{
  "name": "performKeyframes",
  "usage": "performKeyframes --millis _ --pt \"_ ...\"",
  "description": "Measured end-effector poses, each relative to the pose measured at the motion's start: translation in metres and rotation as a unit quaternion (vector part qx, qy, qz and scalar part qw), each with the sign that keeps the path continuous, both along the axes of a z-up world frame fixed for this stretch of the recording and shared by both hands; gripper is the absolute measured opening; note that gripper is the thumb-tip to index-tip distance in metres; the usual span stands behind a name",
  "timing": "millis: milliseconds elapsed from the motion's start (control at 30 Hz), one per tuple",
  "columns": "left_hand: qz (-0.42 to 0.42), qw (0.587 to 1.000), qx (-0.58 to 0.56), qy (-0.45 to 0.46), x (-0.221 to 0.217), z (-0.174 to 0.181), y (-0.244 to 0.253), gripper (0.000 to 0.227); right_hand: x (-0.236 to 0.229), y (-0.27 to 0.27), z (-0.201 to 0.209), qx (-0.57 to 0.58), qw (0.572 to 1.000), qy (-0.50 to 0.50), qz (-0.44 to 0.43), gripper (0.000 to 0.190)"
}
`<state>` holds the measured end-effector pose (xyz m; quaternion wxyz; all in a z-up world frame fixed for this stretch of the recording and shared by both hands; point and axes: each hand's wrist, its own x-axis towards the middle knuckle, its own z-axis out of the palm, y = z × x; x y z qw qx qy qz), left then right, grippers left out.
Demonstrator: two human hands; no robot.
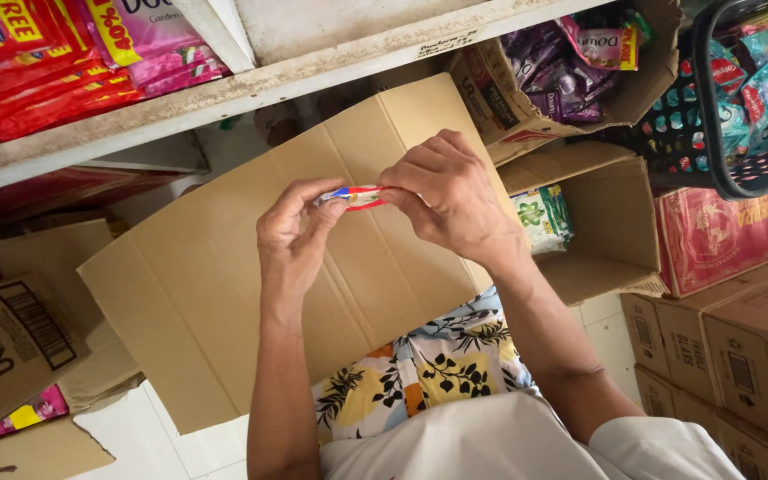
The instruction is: The person repeatedly folds small Ariel detergent packets by hand over a cardboard box and places them onto a shelf. The process involves folding the packet multiple times and then arranging it in a row with other packets on the shelf.
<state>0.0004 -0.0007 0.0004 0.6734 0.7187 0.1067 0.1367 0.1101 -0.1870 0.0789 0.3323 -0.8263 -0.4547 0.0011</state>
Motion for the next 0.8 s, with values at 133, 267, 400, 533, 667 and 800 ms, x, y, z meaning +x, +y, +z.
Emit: performKeyframes --millis 133,267,400,533,667,800 --pt "0.000 0.998 -0.056 0.002 -0.002 -0.007 0.000 0.021 -0.001 0.001 -0.008 0.005 1.000 -0.011 0.004 0.015" --pt "0.016 0.999 -0.043 -0.009 -0.001 -0.010 -0.001 0.018 -0.003 0.004 -0.010 0.022 1.000 -0.009 0.001 0.015" --pt "0.028 0.990 -0.133 -0.046 0.001 -0.010 -0.010 0.015 -0.004 0.008 -0.015 0.031 0.999 -0.021 0.011 0.016" --pt "0.028 0.998 -0.036 -0.039 -0.003 -0.005 -0.010 0.013 -0.003 0.009 -0.020 0.027 0.999 -0.022 -0.008 0.016" --pt "-0.001 0.998 -0.056 -0.028 -0.004 -0.008 -0.005 0.012 -0.003 0.010 -0.020 0.038 0.997 -0.064 -0.024 0.016" --pt "0.025 0.991 -0.128 -0.023 -0.002 -0.010 -0.007 0.012 -0.004 0.010 -0.020 0.046 0.998 0.011 0.031 0.015"
